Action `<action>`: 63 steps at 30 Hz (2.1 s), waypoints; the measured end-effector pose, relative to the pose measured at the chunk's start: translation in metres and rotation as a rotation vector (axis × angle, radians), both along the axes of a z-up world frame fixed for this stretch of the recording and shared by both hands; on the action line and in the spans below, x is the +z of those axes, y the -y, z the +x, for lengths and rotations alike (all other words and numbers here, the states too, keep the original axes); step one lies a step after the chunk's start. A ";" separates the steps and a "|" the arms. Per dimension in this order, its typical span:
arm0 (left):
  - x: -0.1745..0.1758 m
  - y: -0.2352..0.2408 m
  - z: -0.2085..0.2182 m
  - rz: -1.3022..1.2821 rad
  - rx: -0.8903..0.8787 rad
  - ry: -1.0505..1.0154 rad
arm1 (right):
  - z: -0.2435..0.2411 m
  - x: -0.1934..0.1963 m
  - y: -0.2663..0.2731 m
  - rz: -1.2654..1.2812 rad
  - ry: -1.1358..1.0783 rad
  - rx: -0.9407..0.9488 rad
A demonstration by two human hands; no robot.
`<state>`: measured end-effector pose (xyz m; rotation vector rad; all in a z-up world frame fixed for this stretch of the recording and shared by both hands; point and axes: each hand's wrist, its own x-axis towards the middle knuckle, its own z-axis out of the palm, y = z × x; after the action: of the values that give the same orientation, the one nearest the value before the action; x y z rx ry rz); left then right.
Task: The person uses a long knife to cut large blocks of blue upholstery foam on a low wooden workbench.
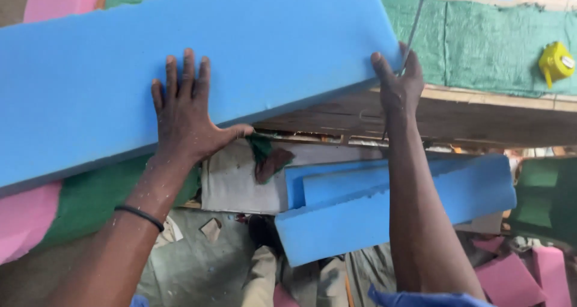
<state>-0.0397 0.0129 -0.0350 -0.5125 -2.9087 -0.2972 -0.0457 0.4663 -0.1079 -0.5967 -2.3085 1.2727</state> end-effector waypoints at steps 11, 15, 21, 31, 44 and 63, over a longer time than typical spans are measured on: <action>-0.009 -0.070 -0.030 -0.111 -0.177 -0.267 | 0.038 -0.006 -0.027 -0.400 -0.114 -0.025; 0.006 -0.103 -0.046 -0.056 -0.173 -0.354 | 0.068 0.007 -0.017 -0.473 -0.101 -0.060; -0.022 -0.105 -0.050 -0.028 -0.183 -0.223 | 0.076 0.017 -0.015 -0.458 -0.031 -0.083; -0.028 -0.105 -0.046 -0.012 -0.279 -0.242 | 0.090 0.026 -0.016 -0.532 -0.094 -0.158; -0.016 -0.328 0.000 0.188 -0.519 -0.393 | 0.156 -0.029 -0.223 -0.487 -0.313 -0.328; -0.022 -0.494 -0.029 0.449 -0.407 -0.187 | 0.191 0.054 -0.240 -0.703 -0.004 -0.138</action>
<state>-0.0686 0.5068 -0.0569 -0.9803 -2.4265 -0.8758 0.1453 0.7061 -0.0537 -0.9471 -1.7340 2.0060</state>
